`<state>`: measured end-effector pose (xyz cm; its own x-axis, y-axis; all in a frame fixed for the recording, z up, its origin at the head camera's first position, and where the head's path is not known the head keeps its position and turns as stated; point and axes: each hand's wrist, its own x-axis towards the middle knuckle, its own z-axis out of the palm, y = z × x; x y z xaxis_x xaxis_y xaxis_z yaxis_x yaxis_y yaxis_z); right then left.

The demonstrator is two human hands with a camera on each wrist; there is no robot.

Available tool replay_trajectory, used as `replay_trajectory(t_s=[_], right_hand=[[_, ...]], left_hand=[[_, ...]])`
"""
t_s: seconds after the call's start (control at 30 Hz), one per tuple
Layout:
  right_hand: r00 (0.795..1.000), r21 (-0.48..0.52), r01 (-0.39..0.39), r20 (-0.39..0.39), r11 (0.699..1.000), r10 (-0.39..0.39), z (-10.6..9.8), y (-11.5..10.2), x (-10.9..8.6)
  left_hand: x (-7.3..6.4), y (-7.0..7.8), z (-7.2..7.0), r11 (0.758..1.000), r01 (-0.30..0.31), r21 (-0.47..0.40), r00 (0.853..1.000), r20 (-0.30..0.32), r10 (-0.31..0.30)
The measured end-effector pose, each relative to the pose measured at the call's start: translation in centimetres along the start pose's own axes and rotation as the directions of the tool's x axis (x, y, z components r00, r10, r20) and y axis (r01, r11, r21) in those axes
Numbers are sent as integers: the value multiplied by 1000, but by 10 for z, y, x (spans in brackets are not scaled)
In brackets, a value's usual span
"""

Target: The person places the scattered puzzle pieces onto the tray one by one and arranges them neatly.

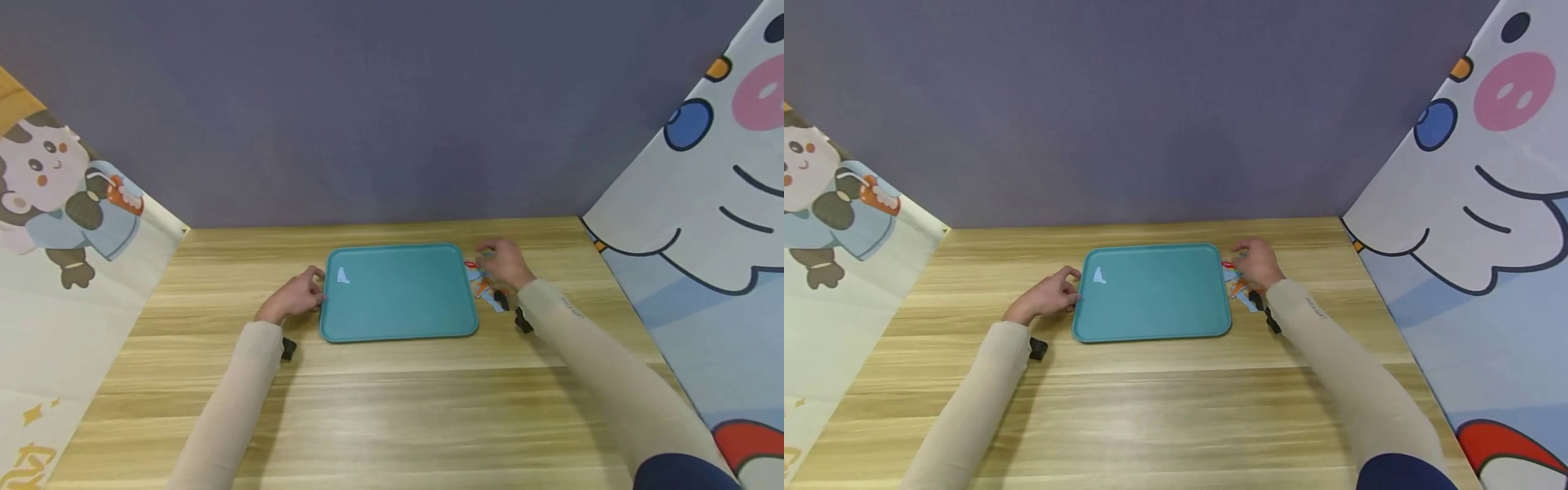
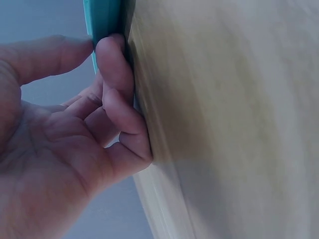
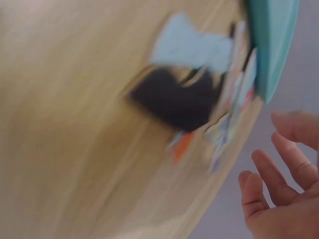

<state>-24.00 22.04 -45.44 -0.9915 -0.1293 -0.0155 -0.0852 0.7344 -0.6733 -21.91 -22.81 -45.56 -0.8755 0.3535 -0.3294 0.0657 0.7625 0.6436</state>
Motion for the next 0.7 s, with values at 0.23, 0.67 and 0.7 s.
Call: replay_trajectory(t_s=[0.23, 0.67, 0.7], right_hand=[[1000, -62, -7, 1, 998, 7, -3, 19, -1], [1000, -73, 25, 11, 997, -24, 3, 16, -3], [999, -76, 25, 23, 997, -23, 4, 16, -3]], left_hand=[[-2, 2, -4, 1000, -5, -2, 1000, 6, 5], [0, 1, -1, 1000, -8, -13, 1000, 7, 8], [0, 1, -1, 1000, -5, -15, 1000, 4, 5]])
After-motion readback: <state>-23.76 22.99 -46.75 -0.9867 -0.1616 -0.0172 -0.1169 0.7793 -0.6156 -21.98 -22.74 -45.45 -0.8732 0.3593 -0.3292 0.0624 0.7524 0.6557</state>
